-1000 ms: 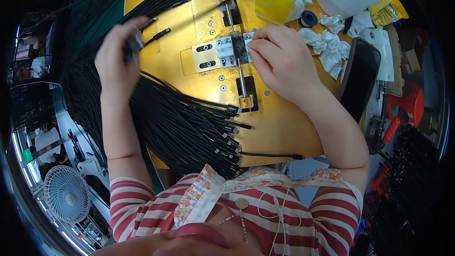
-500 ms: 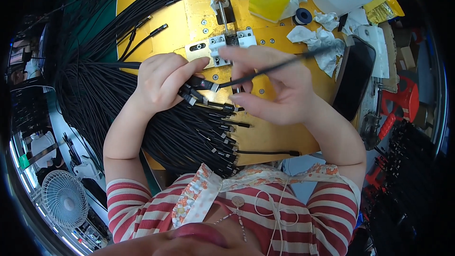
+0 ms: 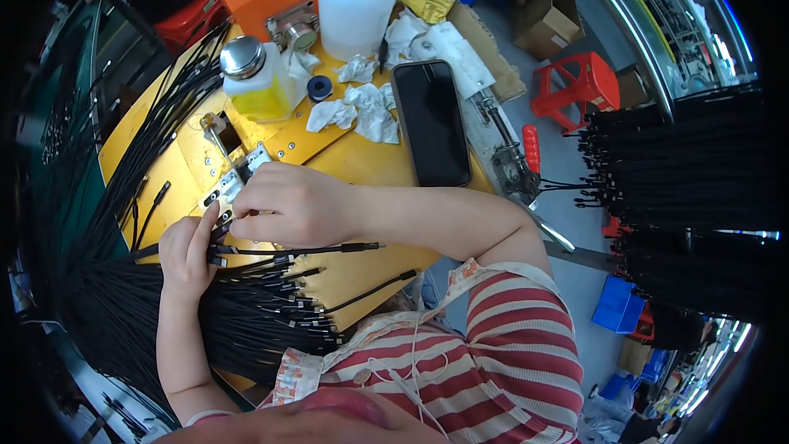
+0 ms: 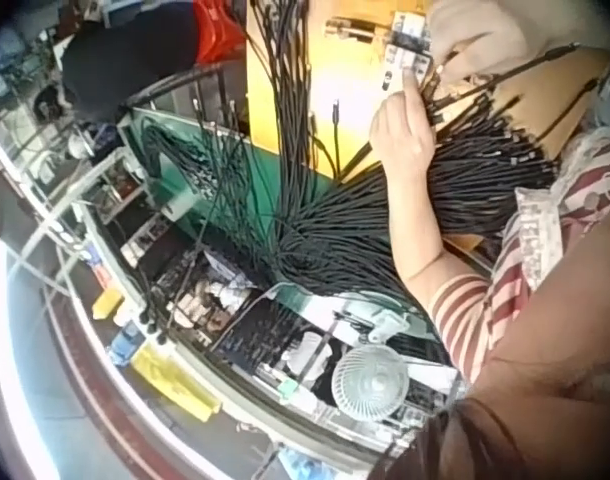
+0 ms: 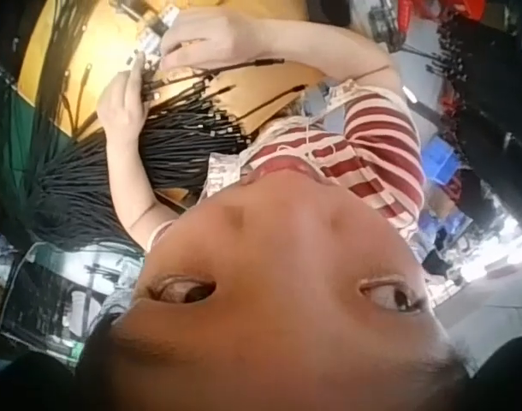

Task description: The person is manually inserting the ends of black electrical cables into a specialized mechanical assembly fixture on a yellow workbench.

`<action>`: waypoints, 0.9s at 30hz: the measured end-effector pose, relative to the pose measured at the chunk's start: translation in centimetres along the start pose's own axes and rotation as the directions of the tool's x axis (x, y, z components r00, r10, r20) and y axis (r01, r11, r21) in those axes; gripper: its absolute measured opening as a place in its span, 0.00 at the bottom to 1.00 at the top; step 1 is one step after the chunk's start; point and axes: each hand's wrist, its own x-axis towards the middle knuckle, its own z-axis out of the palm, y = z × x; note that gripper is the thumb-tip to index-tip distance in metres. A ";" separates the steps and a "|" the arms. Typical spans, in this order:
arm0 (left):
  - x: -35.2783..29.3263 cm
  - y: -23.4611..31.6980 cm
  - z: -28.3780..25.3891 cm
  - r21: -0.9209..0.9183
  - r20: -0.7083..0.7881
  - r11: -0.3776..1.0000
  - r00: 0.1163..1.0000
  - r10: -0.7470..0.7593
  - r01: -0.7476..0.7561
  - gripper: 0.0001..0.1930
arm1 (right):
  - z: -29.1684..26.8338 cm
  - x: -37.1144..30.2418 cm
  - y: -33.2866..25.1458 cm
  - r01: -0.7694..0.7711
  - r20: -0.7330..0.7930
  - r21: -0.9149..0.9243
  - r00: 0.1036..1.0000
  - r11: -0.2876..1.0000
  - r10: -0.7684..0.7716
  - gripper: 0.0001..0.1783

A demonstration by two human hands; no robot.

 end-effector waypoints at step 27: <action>0.1 0.0 0.8 -0.031 0.216 0.961 0.941 -0.261 0.273 0.36 | 1.1 -0.3 3.8 -0.567 0.100 -0.011 0.819 0.823 0.565 0.04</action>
